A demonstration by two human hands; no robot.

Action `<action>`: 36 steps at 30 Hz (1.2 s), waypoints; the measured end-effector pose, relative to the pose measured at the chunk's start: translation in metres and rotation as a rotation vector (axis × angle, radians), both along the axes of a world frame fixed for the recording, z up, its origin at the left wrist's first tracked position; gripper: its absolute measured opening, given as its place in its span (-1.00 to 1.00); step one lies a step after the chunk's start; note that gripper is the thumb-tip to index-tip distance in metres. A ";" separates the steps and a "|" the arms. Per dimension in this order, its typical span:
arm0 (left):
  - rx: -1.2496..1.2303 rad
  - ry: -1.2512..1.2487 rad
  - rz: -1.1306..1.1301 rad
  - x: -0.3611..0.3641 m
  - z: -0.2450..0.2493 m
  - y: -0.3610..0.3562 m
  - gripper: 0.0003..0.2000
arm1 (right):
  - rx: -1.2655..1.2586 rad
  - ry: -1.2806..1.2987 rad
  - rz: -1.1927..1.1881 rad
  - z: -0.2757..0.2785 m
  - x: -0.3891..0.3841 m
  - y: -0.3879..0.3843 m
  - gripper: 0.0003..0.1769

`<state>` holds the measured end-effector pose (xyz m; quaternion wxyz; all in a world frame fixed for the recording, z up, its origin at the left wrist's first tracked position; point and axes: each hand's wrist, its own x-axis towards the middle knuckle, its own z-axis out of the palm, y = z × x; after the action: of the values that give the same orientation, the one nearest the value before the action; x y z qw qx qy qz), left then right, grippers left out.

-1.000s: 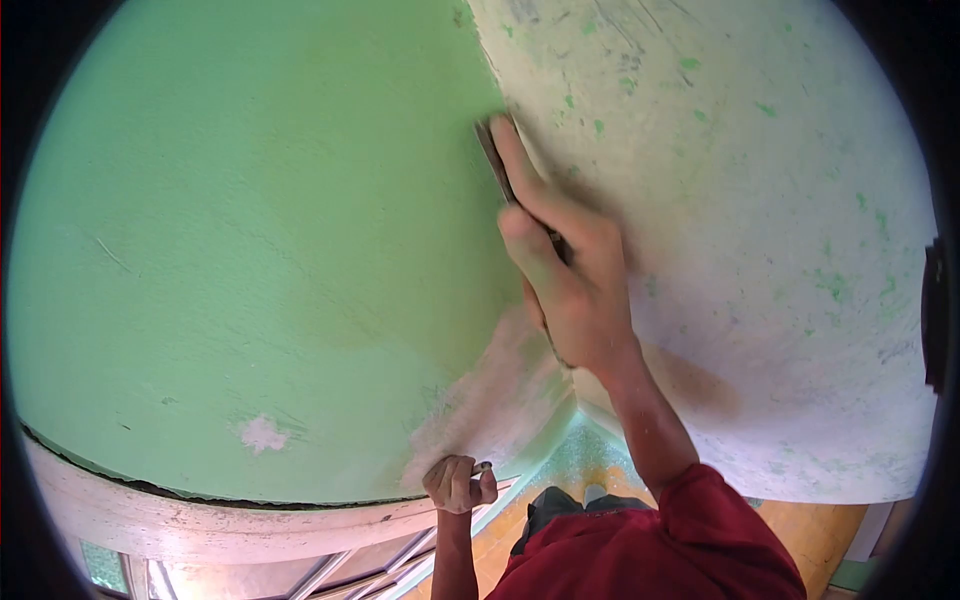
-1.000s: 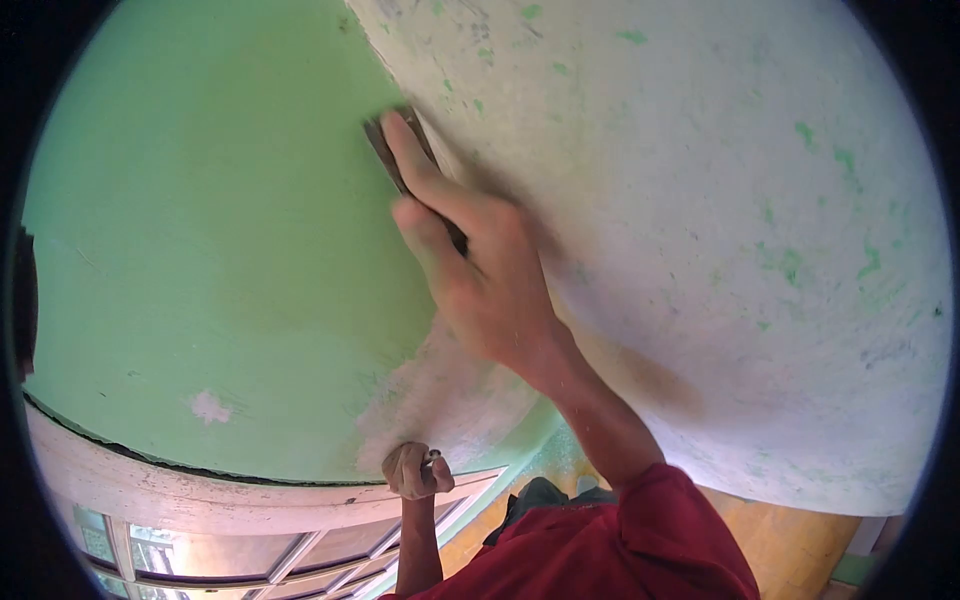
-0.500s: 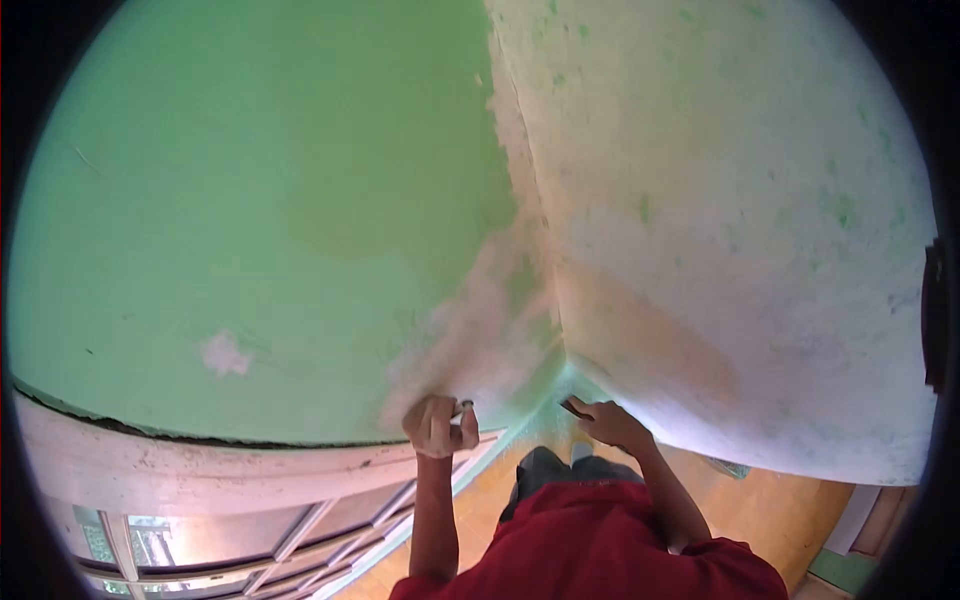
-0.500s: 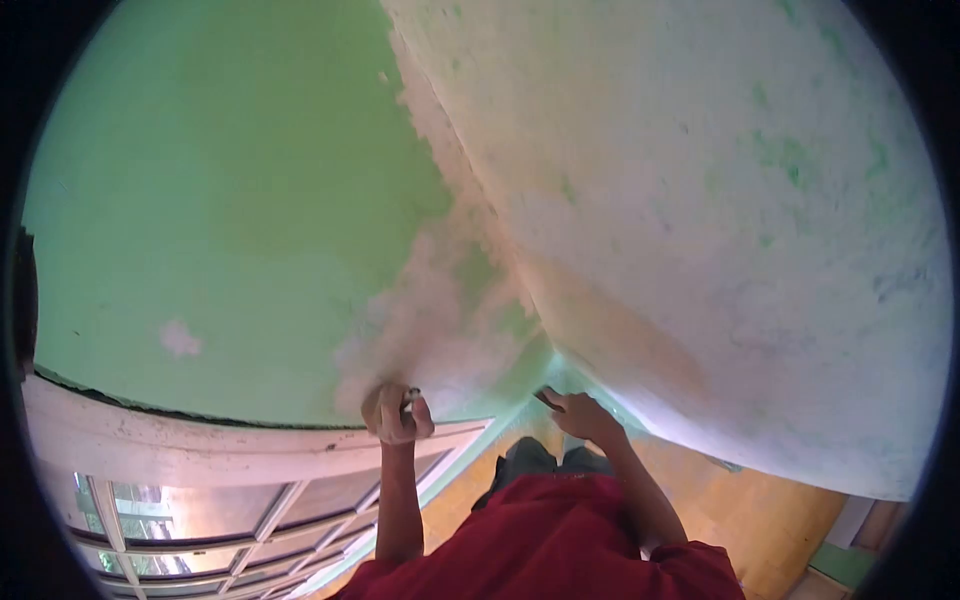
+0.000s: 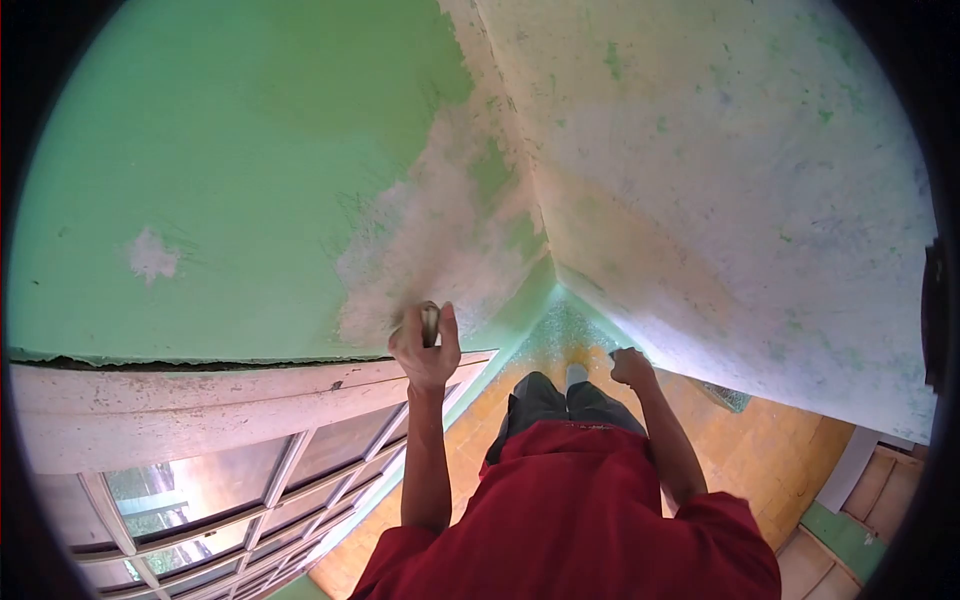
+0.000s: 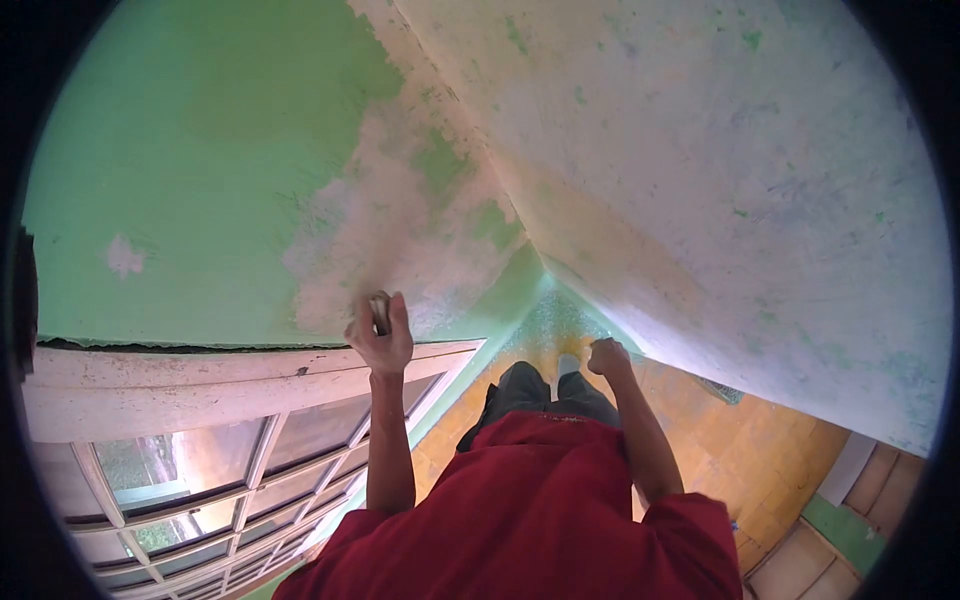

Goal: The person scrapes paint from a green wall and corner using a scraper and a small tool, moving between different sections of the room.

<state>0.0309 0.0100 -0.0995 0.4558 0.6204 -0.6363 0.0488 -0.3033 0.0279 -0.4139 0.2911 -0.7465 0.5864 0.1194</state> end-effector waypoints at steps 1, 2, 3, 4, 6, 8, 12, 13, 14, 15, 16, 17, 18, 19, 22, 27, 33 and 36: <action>0.010 -0.007 -0.006 0.003 -0.002 0.004 -0.72 | 0.010 -0.007 -0.006 0.008 0.007 -0.002 -0.33; 0.110 -0.001 -0.024 0.006 -0.005 0.009 -0.75 | 0.280 -0.230 -0.058 0.033 0.018 -0.011 -0.32; 0.213 0.008 -0.038 0.009 -0.009 0.015 -0.78 | 0.554 -0.448 -0.111 0.060 0.028 -0.013 -0.30; 0.224 0.012 -0.052 0.012 -0.012 0.019 -0.78 | 0.477 -0.596 -0.171 0.078 0.039 -0.010 -0.28; 0.323 0.065 -0.031 0.022 -0.022 0.029 -0.80 | 0.492 -0.596 -0.225 0.069 0.050 -0.012 -0.26; 0.422 0.119 -0.008 0.027 -0.027 0.036 -0.80 | 0.489 -0.536 -0.296 0.046 0.059 -0.011 -0.25; 0.804 0.041 0.012 0.042 -0.048 0.053 -0.74 | 0.420 -0.312 -0.298 -0.056 0.045 0.017 -0.41; 1.034 -0.012 -0.029 0.052 -0.061 0.057 -0.69 | 0.356 -0.229 -0.205 -0.092 0.031 0.032 -0.47; 1.092 0.013 -0.146 0.065 -0.076 0.064 -0.65 | 0.381 -0.193 -0.274 -0.136 0.009 0.054 -0.55; 1.223 0.048 -0.133 0.067 -0.078 0.066 -0.69 | 0.405 -0.159 -0.347 -0.163 0.001 0.071 -0.62; 1.227 0.033 -0.128 0.068 -0.075 0.067 -0.71 | 0.520 -0.162 -0.525 -0.131 0.008 0.071 -0.66; 1.232 0.026 -0.127 0.068 -0.071 0.069 -0.73 | 0.634 -0.159 -0.703 -0.097 0.005 0.074 -0.70; 1.178 0.064 -0.139 0.068 -0.066 0.071 -0.74 | 0.628 -0.154 -0.711 -0.079 0.005 0.081 -0.70; 1.178 0.069 -0.149 0.072 -0.066 0.071 -0.74 | 0.512 -0.266 -0.834 -0.067 0.004 0.094 -0.74; 1.208 0.064 -0.206 0.084 -0.071 0.077 -0.72 | 0.405 -0.319 -1.001 -0.076 0.001 0.135 -0.76; 1.173 0.031 -0.325 0.095 -0.083 0.079 -0.70 | 0.375 -0.103 -0.913 -0.084 0.020 0.147 -0.72; 1.182 -0.018 -0.441 0.105 -0.084 0.072 -0.65 | 0.426 -0.982 -1.066 0.040 0.137 0.056 -0.24; 1.111 -0.017 -0.450 0.105 -0.080 0.075 -0.65 | 0.277 -1.159 -0.894 0.146 0.195 0.012 -0.23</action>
<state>0.1355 0.0845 -0.1799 0.0573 0.6154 -0.6861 -0.3838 -0.1085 0.0398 -0.2682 0.6659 -0.3363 0.5661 -0.3507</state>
